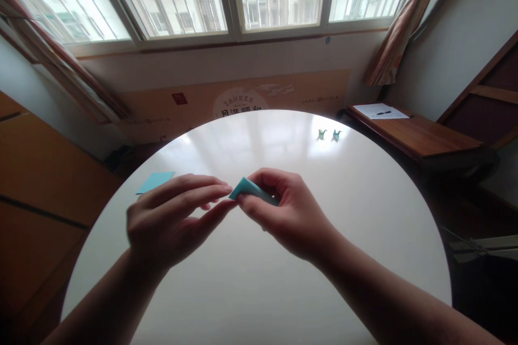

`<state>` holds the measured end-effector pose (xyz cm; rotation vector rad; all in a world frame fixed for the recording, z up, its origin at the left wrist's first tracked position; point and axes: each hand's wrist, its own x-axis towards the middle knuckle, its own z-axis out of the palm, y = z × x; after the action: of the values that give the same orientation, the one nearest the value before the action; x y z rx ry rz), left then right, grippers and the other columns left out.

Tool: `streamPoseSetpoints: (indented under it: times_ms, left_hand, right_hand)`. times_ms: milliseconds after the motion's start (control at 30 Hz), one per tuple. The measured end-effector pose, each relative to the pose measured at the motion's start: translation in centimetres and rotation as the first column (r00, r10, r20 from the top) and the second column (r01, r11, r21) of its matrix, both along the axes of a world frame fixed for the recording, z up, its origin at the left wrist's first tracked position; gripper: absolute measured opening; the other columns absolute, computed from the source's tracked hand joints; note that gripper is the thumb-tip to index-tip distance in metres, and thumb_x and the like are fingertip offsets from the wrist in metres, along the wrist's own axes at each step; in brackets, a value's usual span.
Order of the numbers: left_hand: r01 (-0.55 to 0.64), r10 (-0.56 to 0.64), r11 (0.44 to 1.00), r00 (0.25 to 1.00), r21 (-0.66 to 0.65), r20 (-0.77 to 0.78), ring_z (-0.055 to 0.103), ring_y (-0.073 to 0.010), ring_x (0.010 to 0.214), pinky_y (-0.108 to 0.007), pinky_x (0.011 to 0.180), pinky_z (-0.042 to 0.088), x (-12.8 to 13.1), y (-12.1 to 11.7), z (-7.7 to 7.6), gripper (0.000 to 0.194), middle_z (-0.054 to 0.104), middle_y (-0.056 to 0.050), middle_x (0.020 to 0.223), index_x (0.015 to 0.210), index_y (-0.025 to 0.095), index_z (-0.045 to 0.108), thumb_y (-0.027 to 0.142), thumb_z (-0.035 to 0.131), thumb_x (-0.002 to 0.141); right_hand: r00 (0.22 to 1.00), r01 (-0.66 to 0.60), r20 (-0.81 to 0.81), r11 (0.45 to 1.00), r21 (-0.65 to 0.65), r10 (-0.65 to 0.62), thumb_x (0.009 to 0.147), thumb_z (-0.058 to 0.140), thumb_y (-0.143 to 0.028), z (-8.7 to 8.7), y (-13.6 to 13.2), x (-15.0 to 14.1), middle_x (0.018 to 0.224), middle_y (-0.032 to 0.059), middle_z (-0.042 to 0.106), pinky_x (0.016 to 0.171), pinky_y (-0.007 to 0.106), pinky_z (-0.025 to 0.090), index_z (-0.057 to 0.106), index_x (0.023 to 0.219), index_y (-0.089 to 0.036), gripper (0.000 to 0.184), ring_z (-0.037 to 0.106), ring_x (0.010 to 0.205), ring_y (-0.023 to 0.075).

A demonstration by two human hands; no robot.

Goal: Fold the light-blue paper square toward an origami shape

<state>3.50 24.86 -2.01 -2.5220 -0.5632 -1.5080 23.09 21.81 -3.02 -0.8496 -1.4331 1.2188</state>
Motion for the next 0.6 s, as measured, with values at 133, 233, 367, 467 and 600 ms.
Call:
streamPoseSetpoints:
  times_ms: [133, 233, 367, 467, 600]
  left_hand:
    - [0.000, 0.000, 1.000, 1.000, 0.018, -0.008, 0.071, -0.0132, 0.071, -0.024, 0.063, 0.062, 0.01, -0.02, 0.00, 0.017, 0.076, -0.003, 0.087, 0.097, 0.019, 0.073, 0.015, 0.080, 0.082]
    - [-0.005, 0.005, 1.000, 1.000, 0.011, -0.009, 0.071, -0.0131, 0.070, -0.024, 0.064, 0.063, 0.07, -0.06, 0.02, 0.014, 0.076, -0.002, 0.088, 0.098, 0.021, 0.073, 0.016, 0.077, 0.085]
    - [0.001, 0.000, 1.000, 1.000, 0.011, -0.012, 0.071, -0.0137, 0.071, -0.025, 0.064, 0.063, 0.10, -0.03, 0.07, 0.014, 0.076, -0.003, 0.088, 0.097, 0.021, 0.073, 0.017, 0.077, 0.085]
    - [0.012, -0.012, 1.000, 1.000, 0.020, -0.012, 0.071, -0.0134, 0.070, -0.025, 0.064, 0.062, 0.11, 0.00, 0.10, 0.014, 0.076, -0.003, 0.087, 0.097, 0.020, 0.073, 0.015, 0.077, 0.085]
    - [0.002, -0.002, 1.000, 1.000, 0.014, -0.012, 0.071, -0.0134, 0.070, -0.025, 0.064, 0.062, 0.15, -0.05, 0.12, 0.012, 0.076, -0.002, 0.088, 0.096, 0.022, 0.073, 0.017, 0.076, 0.086]
  right_hand:
    - [1.000, 0.007, 0.005, 1.000, -0.012, -0.007, 0.087, 0.070, -0.026, -0.08, 0.01, 0.10, 0.060, -0.0034, 0.055, 0.046, 0.018, 0.038, 0.066, 0.077, -0.016, 0.014, 0.048, 0.053, 0.0074]
    - [1.000, 0.008, 0.004, 1.000, -0.018, -0.008, 0.086, 0.070, -0.026, -0.17, 0.05, 0.11, 0.060, -0.0033, 0.054, 0.045, 0.018, 0.038, 0.066, 0.077, -0.016, 0.014, 0.047, 0.053, 0.0076]
    - [1.000, 0.003, 0.001, 1.000, -0.018, -0.003, 0.086, 0.071, -0.026, -0.26, 0.08, 0.12, 0.060, -0.0030, 0.054, 0.046, 0.019, 0.039, 0.066, 0.078, -0.016, 0.014, 0.048, 0.053, 0.0082]
    - [1.000, 0.011, 0.005, 1.000, -0.026, -0.011, 0.087, 0.070, -0.026, -0.32, 0.06, 0.13, 0.060, -0.0030, 0.054, 0.046, 0.019, 0.039, 0.066, 0.078, -0.016, 0.014, 0.048, 0.052, 0.0082]
    - [1.000, 0.010, -0.002, 0.999, -0.047, -0.010, 0.087, 0.070, -0.026, -0.38, 0.01, 0.13, 0.060, -0.0032, 0.054, 0.045, 0.020, 0.038, 0.066, 0.078, -0.017, 0.014, 0.047, 0.051, 0.0084]
